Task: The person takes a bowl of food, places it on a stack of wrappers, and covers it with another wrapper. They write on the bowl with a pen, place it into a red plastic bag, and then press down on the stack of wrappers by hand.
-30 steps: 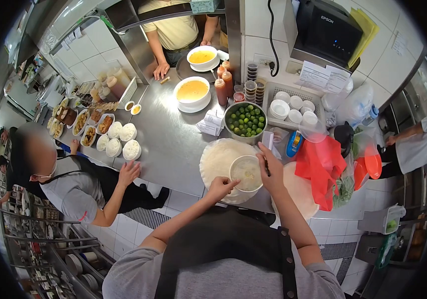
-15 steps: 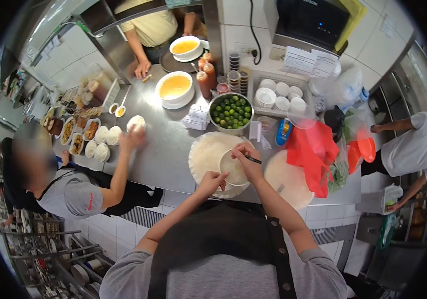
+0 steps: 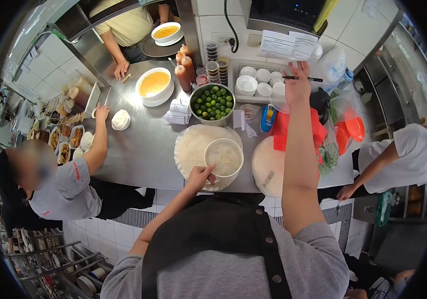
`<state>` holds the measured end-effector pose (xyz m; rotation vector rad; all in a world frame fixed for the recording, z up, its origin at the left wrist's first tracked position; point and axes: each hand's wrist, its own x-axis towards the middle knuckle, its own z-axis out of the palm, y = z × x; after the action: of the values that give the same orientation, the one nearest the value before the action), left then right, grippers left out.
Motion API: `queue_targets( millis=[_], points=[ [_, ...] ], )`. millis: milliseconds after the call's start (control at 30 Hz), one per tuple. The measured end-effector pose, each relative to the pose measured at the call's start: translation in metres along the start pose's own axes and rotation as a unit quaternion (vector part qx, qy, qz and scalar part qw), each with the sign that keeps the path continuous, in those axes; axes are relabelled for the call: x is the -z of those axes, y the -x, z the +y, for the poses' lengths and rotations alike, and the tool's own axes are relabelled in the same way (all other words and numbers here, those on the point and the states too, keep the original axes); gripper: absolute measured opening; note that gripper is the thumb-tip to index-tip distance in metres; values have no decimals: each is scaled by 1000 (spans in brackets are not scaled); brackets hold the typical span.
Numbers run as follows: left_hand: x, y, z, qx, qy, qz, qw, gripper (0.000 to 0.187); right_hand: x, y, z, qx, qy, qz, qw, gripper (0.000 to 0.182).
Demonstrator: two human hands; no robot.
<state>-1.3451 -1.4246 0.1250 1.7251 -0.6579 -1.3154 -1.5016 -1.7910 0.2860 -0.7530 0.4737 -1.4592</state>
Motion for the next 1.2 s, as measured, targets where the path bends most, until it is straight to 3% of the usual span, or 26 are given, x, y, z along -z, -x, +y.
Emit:
queue_targets(
  millis=[200, 433, 500, 533, 600, 667, 767, 900, 967, 1067, 1200],
  points=[
    [-2, 8, 14, 16, -3, -6, 1000, 58, 14, -2, -9, -18, -28, -56, 998, 18],
    [-4, 9, 20, 23, -7, 9, 1000, 58, -1, 34, -12, -7, 0, 10, 1000, 19],
    [-3, 9, 21, 51, -11, 13, 999, 54, 3, 58, 8, -32, 31, -41, 998, 31],
    [-4, 11, 22, 40, -15, 13, 999, 52, 3, 78, 20, -67, 84, -125, 986, 48],
    [-6, 18, 25, 46, -15, 14, 999, 49, 1, 125, 48, -206, 116, -263, 935, 61],
    [-6, 21, 35, 67, 4, -8, 998, 43, 14, 167, 74, -232, 232, -318, 890, 55],
    [-5, 19, 28, 67, 40, -18, 997, 40, 21, 214, 99, -260, 270, -257, 891, 53],
    [-4, 19, 26, 64, 46, -28, 996, 37, 24, 233, 108, -292, 289, -265, 872, 41],
    [-5, 19, 24, 57, 45, -25, 997, 37, 30, 236, 112, -132, 373, -340, 853, 42],
    [-7, 21, 28, 48, 46, -18, 998, 37, 41, 234, 120, -75, 391, -397, 827, 43],
    [-6, 19, 25, 45, 41, -18, 998, 38, 38, 236, 119, -54, 386, -396, 831, 39]
  ],
)
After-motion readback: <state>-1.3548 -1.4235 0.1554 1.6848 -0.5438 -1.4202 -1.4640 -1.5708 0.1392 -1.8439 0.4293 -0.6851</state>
